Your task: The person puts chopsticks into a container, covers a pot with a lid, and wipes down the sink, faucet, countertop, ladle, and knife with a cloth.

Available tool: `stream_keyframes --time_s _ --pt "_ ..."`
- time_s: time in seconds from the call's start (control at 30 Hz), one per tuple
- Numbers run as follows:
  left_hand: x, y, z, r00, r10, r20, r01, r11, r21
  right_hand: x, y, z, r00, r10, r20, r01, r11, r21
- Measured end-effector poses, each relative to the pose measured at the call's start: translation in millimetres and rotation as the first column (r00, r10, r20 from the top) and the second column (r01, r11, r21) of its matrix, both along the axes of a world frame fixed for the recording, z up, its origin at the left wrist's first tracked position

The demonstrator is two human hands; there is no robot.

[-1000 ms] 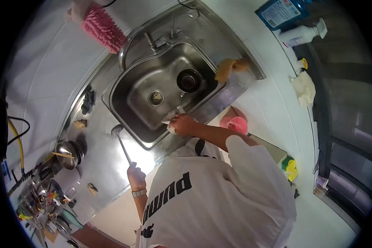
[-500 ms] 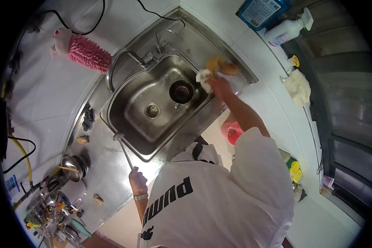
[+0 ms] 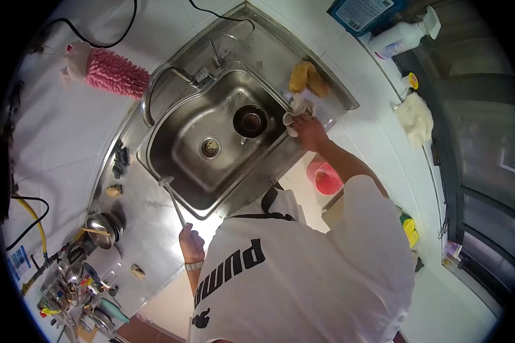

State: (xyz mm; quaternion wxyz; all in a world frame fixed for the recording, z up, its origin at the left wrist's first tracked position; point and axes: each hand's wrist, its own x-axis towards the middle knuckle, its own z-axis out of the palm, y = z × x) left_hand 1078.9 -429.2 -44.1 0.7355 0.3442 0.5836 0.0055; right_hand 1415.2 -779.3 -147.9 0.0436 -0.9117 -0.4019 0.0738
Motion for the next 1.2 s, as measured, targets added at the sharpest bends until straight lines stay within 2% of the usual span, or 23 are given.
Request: stream_keyframes --time_s 0.07,0.2,0.23,0.3,0.33,0.4,0.47,0.57,0.67,0.73,0.8,0.83,0.93,1.0,1.1,1.2 --pt "-2.4 2.4 -2.5 0.998 -0.06 0.015 0.059 0.997 0.042 0.7 5.3 0.1 0.999 -0.029 -0.027 0.029 0.999 -0.029" --pt "-5.8 7.8 1.8 0.999 -0.054 -0.006 0.054 0.998 0.033 -10.1 24.8 -2.4 0.988 -0.131 -0.082 0.128 0.991 -0.042" --pt "-9.2 9.4 2.3 0.999 -0.044 0.005 0.044 0.999 0.025 -13.9 34.1 -2.3 0.99 -0.112 -0.088 0.109 0.993 -0.04" --pt "-15.3 11.1 5.6 1.0 -0.019 0.014 0.019 1.0 0.017 -27.9 55.8 -2.0 0.97 -0.169 -0.177 0.135 0.973 -0.186" --pt "-18.9 11.8 6.7 0.999 -0.015 0.032 0.015 1.0 0.006 -39.4 67.5 -6.8 0.971 -0.151 -0.187 0.115 0.976 -0.186" --pt "-27.4 14.4 3.5 0.999 0.007 0.045 -0.006 1.0 -0.017 -66.7 94.7 -17.9 0.97 -0.016 -0.241 -0.041 0.972 -0.232" --pt "-42.0 15.6 -0.1 0.999 0.012 0.052 -0.01 1.0 -0.03 -103.9 128.2 -13.2 0.951 0.109 -0.289 -0.116 0.993 -0.01" --pt "-57.8 18.2 -2.6 0.997 0.07 0.031 -0.068 0.996 -0.052 -170.9 172.8 -36.5 0.924 0.218 -0.314 -0.171 0.97 0.17" --pt "-77.9 24.1 0.4 0.996 0.087 0.017 -0.086 0.995 -0.055 -238.5 216.8 -66.6 0.818 0.311 -0.485 -0.189 0.94 0.284" --pt "-90.0 29.0 -0.5 0.997 0.08 0.003 -0.08 0.996 -0.025 -253.1 263.2 -23.4 0.705 0.283 -0.651 -0.194 0.959 0.206" --pt "-104.1 34.8 -3.9 0.995 0.1 0.007 -0.099 0.994 -0.034 -279.1 286.0 -28.3 0.653 0.544 -0.527 -0.257 0.814 0.522" --pt "-110.4 39.0 -5.2 0.994 0.112 0.015 -0.112 0.993 -0.042 -303.7 298.6 -44.5 0.548 0.516 -0.659 -0.211 0.847 0.488" --pt "-113.0 48.9 -3.0 0.997 0.077 -0.019 -0.077 0.997 0.008 -332.8 304.7 -42.5 0.542 0.611 -0.577 -0.388 0.791 0.473" --pt "-112.3 57.4 -8.6 0.999 0.039 0.007 -0.039 0.999 -0.004 -315.6 288.8 -18.3 0.59 0.664 -0.46 -0.534 0.748 0.394" --pt "-109.2 65.0 -11.5 1.0 0.019 0.023 -0.02 1.0 0.023 -290.1 237.9 -20.7 0.655 0.653 -0.379 -0.584 0.756 0.294" --pt "-103.0 74.6 -28.0 0.998 -0.054 0.027 0.054 0.999 0.0 -239.0 176.8 -2.3 0.79 0.426 -0.441 -0.44 0.895 0.077"
